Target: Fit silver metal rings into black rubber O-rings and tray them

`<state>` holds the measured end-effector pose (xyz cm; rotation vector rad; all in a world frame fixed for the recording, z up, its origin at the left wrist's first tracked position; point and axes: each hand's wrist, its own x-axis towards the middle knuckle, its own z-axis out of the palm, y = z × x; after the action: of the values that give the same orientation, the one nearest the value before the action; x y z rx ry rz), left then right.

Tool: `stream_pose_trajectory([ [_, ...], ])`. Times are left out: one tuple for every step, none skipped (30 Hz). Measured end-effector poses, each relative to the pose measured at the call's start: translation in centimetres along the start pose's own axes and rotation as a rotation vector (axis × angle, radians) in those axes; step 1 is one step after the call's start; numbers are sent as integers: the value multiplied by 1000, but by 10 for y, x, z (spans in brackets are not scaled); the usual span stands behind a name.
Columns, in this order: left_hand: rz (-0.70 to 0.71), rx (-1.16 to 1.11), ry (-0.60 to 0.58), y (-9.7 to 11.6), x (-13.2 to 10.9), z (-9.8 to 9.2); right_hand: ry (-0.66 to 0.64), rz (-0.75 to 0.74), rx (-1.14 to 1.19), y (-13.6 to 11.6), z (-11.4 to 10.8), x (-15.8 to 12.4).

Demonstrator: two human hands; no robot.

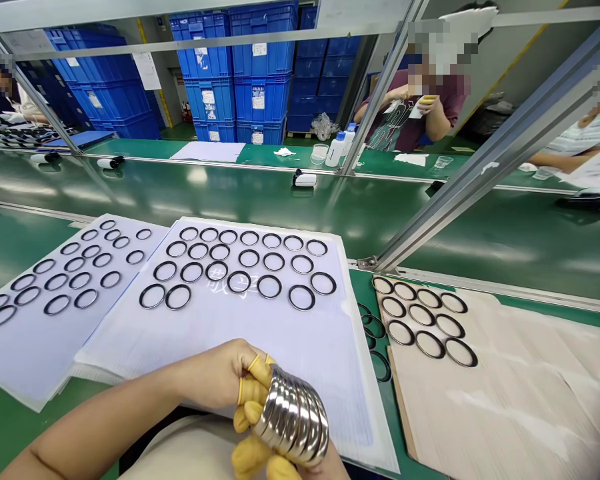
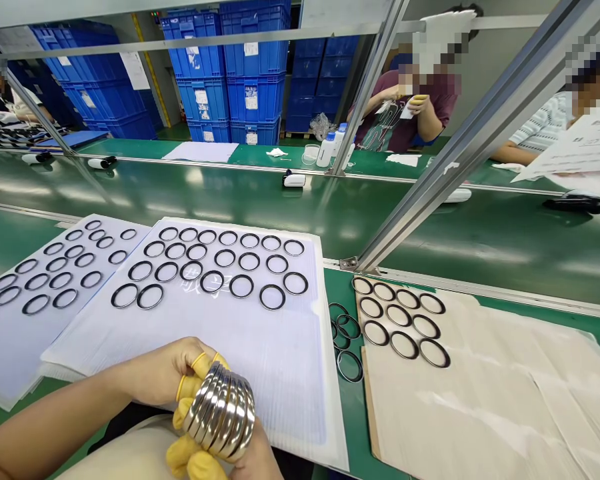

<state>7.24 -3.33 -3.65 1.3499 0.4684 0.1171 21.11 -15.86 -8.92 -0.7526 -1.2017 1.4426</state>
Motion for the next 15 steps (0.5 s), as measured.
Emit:
stream_pose_trajectory([
  [-3,8,11,-1,0,0,20,-32,-43,4,0,-1],
  [-5,13,20,-1,0,0,36,-52,-60,9,0,-2],
  [-4,14,23,-2,0,0,54,-68,-57,13,-1,-3],
  [0,15,25,-2,0,1,62,-85,-58,15,-1,-3],
  [3,14,23,-3,0,1,66,-111,-76,16,-1,-3],
  [2,9,22,-3,0,1,74,-141,-112,16,-1,-2],
  [-2,2,22,-4,0,1,87,-177,-156,15,-1,-1],
  [-7,-6,24,-5,0,2,100,-208,-198,13,-1,1],
  [-17,-14,27,-5,0,2,92,-232,-229,11,-1,2],
  [-26,-21,29,-6,0,2,80,-244,-249,8,-2,3],
  [-33,-23,30,-6,0,2,70,-251,-258,6,-2,4],
  [-37,-19,31,-6,0,2,61,-251,-266,4,-3,4],
  [-38,-17,27,-6,1,2,54,-253,-273,3,-3,4],
  [-41,-21,18,-6,1,2,59,-254,-271,2,-4,2],
  [-43,-28,5,-6,2,3,88,-246,-255,2,-4,1],
])
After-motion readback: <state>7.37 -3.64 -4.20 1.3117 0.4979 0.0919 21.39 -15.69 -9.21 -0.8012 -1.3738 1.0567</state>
